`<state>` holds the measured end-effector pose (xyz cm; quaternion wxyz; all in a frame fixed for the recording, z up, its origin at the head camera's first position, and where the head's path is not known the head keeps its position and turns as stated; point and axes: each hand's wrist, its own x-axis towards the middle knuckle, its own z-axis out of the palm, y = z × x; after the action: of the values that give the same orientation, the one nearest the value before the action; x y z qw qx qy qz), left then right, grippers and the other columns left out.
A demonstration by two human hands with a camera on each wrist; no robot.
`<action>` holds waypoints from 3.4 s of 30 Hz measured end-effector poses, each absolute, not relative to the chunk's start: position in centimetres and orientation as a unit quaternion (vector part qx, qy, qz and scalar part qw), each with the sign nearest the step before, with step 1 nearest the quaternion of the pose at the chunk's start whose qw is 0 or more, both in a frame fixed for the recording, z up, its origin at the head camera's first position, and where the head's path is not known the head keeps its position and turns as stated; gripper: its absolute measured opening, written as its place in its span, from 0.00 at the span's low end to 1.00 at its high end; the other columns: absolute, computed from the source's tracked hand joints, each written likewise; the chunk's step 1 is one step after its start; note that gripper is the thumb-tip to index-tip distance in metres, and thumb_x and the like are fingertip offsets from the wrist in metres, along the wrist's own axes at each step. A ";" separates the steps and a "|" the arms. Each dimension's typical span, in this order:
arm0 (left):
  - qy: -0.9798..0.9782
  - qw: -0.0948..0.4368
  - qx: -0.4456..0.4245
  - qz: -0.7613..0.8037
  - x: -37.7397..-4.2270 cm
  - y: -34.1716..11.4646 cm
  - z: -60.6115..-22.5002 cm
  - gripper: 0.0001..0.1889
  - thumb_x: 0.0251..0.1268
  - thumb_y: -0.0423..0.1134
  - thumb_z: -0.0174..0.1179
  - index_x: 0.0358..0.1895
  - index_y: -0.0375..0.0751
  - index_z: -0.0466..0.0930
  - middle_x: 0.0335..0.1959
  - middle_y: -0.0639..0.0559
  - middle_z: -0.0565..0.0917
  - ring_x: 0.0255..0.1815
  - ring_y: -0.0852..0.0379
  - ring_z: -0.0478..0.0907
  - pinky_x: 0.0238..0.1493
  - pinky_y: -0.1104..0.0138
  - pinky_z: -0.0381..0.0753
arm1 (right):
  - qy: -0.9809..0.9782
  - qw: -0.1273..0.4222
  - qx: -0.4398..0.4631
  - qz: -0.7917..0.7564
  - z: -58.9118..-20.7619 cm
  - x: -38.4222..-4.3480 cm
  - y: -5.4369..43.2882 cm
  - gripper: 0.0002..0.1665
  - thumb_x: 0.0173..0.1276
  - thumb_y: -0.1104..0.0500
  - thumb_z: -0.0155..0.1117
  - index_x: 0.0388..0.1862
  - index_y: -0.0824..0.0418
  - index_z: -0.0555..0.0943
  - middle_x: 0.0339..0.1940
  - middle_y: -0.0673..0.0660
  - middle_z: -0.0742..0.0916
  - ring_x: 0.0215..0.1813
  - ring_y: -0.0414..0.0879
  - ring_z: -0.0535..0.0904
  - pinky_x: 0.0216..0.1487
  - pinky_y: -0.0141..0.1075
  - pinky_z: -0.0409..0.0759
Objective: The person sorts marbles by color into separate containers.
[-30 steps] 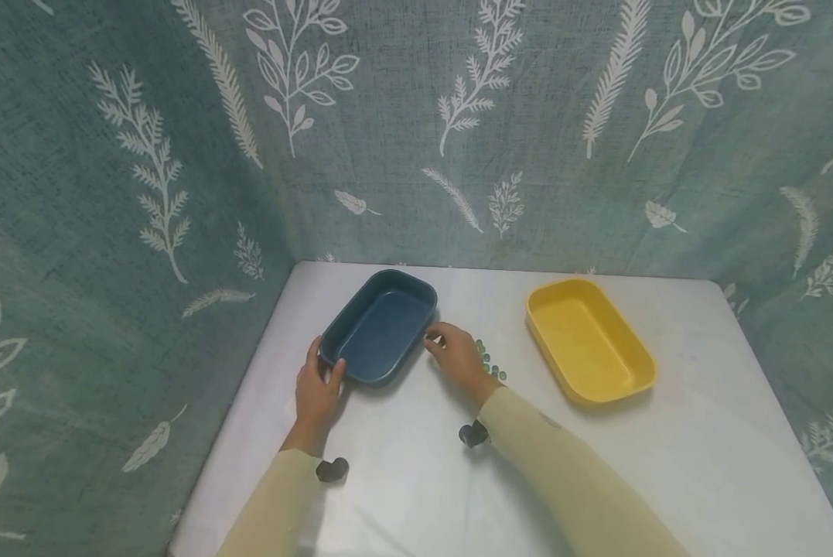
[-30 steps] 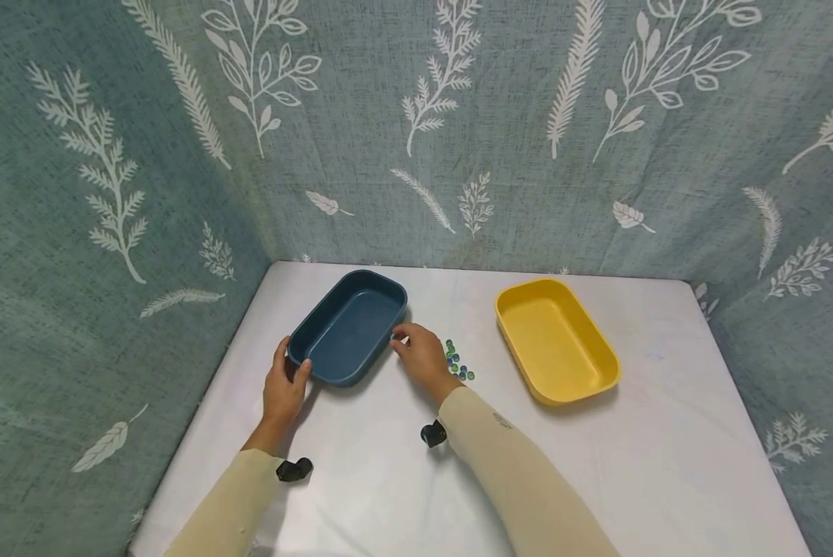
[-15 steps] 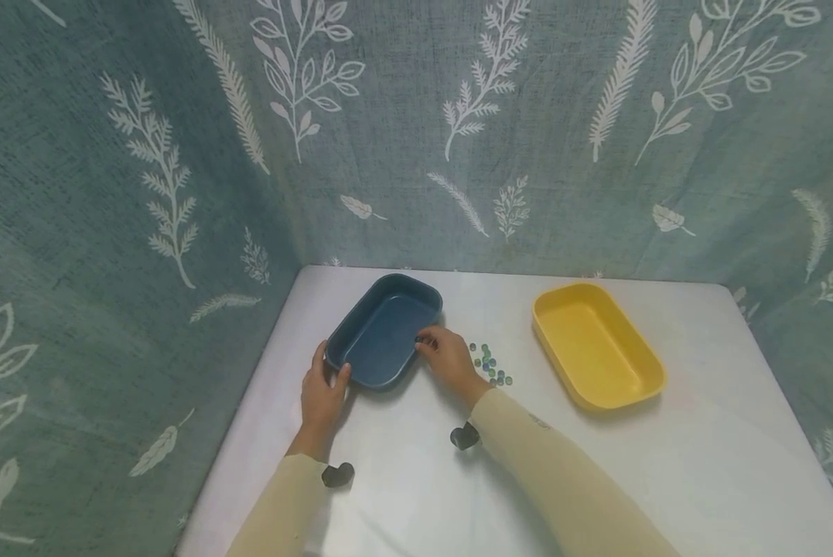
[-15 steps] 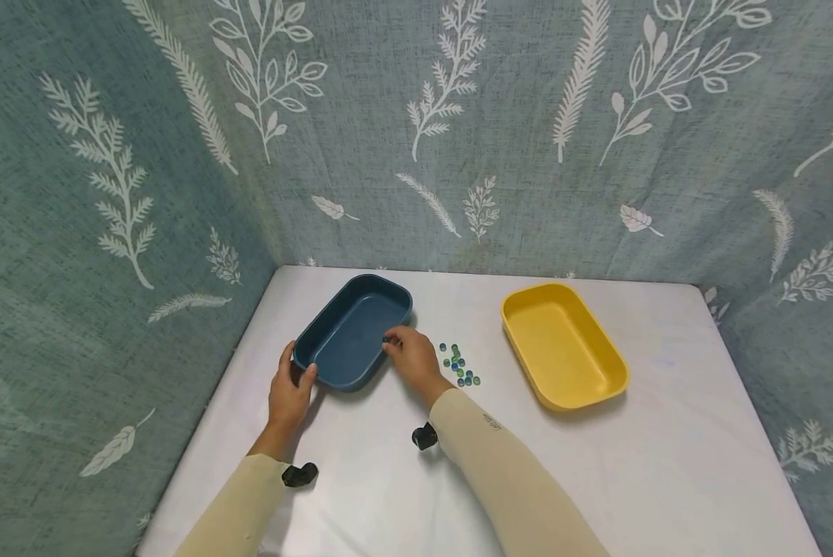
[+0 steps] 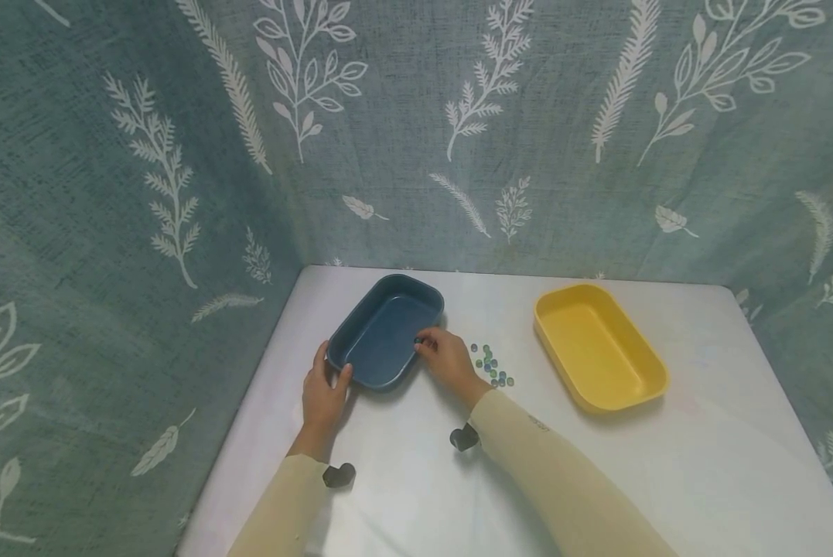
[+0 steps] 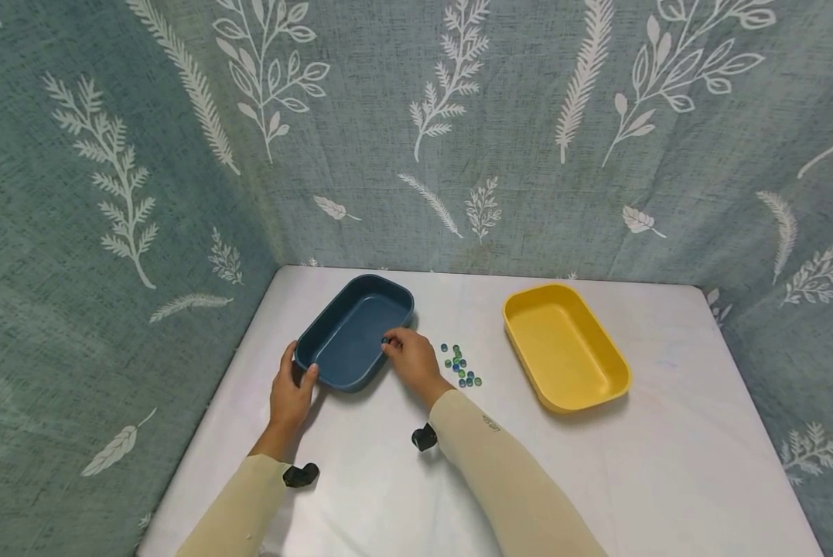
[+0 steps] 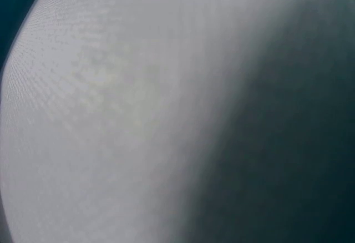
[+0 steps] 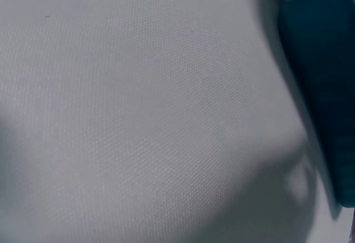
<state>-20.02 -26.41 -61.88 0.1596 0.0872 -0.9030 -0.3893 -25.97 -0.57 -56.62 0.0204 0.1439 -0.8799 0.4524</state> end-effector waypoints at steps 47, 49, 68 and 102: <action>-0.910 0.154 0.079 -0.377 -20.1 -26.4 -62.0 0.38 0.69 0.55 0.56 0.77 0.53 0.50 0.73 0.41 0.63 0.68 0.34 0.63 0.65 0.40 0.59 | -0.895 -0.013 0.181 0.407 -56.7 -24.8 3.4 0.15 0.69 0.54 0.65 0.51 0.58 0.83 0.39 0.47 0.84 0.40 0.41 0.78 0.41 0.37 0.77; -0.908 0.156 0.076 -0.380 -20.1 -26.3 -62.0 0.38 0.69 0.56 0.56 0.77 0.53 0.50 0.72 0.41 0.64 0.68 0.33 0.63 0.65 0.40 0.59 | -0.903 -0.015 0.183 0.387 -56.9 -24.6 4.5 0.15 0.70 0.53 0.64 0.51 0.57 0.83 0.39 0.46 0.84 0.40 0.41 0.78 0.42 0.38 0.77; -0.906 0.155 0.074 -0.387 -20.0 -26.5 -61.4 0.38 0.69 0.58 0.55 0.77 0.53 0.51 0.71 0.38 0.66 0.66 0.31 0.64 0.62 0.37 0.61 | -0.928 -0.034 0.097 0.357 -58.5 -23.1 12.2 0.16 0.72 0.47 0.58 0.53 0.52 0.81 0.46 0.46 0.83 0.51 0.44 0.77 0.57 0.44 0.75; -0.908 0.150 0.083 -0.383 -20.1 -26.6 -61.6 0.38 0.68 0.58 0.56 0.77 0.56 0.52 0.71 0.40 0.66 0.66 0.33 0.65 0.62 0.39 0.61 | -0.943 -0.040 0.058 0.326 -59.7 -22.2 13.2 0.19 0.72 0.52 0.58 0.58 0.58 0.79 0.56 0.54 0.82 0.63 0.51 0.73 0.66 0.48 0.67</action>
<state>-20.05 -26.63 -61.58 0.1498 0.0831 -0.9077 -0.3831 -22.18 13.18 -59.71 -0.0405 0.0583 -0.9425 0.3264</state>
